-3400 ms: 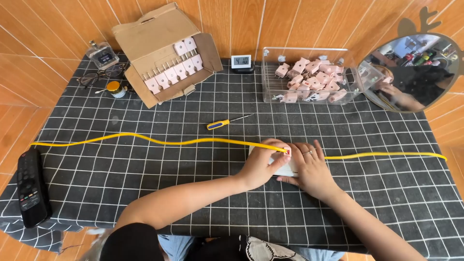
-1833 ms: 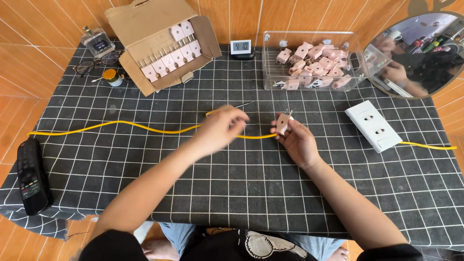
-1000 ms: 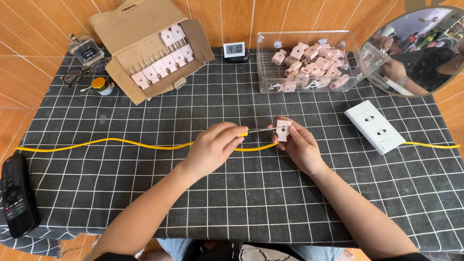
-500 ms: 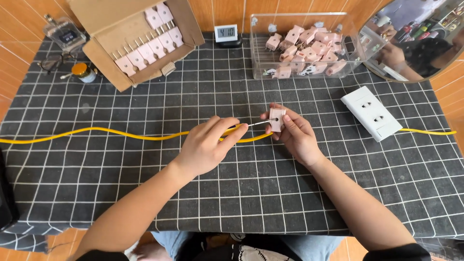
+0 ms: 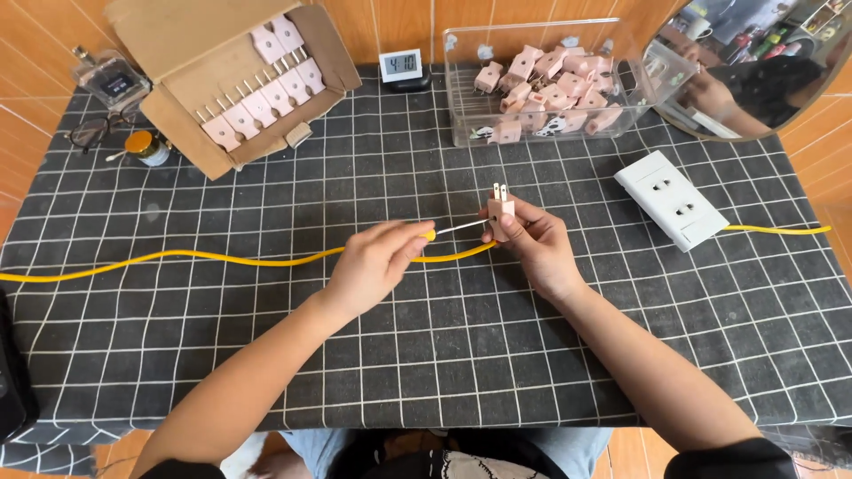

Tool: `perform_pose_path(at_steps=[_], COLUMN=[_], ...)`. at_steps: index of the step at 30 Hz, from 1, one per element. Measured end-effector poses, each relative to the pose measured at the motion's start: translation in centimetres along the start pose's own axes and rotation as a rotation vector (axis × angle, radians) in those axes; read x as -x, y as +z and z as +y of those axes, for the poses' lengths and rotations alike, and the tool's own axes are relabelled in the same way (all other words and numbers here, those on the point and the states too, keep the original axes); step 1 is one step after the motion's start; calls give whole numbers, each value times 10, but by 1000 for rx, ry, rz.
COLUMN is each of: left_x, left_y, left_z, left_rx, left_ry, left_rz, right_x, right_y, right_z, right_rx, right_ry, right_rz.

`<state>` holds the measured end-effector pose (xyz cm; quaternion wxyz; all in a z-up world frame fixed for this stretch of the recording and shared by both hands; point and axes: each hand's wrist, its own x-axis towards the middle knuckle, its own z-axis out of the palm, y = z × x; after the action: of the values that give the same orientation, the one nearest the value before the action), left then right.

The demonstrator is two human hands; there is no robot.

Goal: Disassembling an electrical plug using a screwdriver and preparing wires to be connected to the internal terminals.

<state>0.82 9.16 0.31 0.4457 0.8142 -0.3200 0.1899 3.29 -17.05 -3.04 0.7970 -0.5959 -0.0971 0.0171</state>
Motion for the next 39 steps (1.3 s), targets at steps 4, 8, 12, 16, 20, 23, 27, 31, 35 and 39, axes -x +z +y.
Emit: perform_pose_path(at_steps=[4,8,12,16,20,23,27,31,35,39], left_x=[-2,-9,3,7,-2,0,12,7,0,12], left_y=[1,-3,7,9,1,5,12,12,6,19], left_z=[-3,0,-22,-19,-13,-19,-32,-24,-20,-36], left_rx=[252,150,167,287,187,142,177,236,112,150], left_ry=[-272,-173,-170,-320,-242,-176,-294,-310,-168,-278], left_rz=[-21,-48,63,51,39,58,152,146,71,96], right_x=[-1,-3,1,-1,-5,-4,3,5,3,2], right_y=[-1,1,8,14,12,13,19,19,16,19], right_z=[-5,-9,-13,-15,-9,-8,-15,-18,-17,-20], right_rx=[25,23,49,39,63,69,109,106,98,97], right_ry=[-9,-9,-2,-15,62,93,109,88,90,107], right_rz=[2,45,50,46,60,69,62,76,90,93])
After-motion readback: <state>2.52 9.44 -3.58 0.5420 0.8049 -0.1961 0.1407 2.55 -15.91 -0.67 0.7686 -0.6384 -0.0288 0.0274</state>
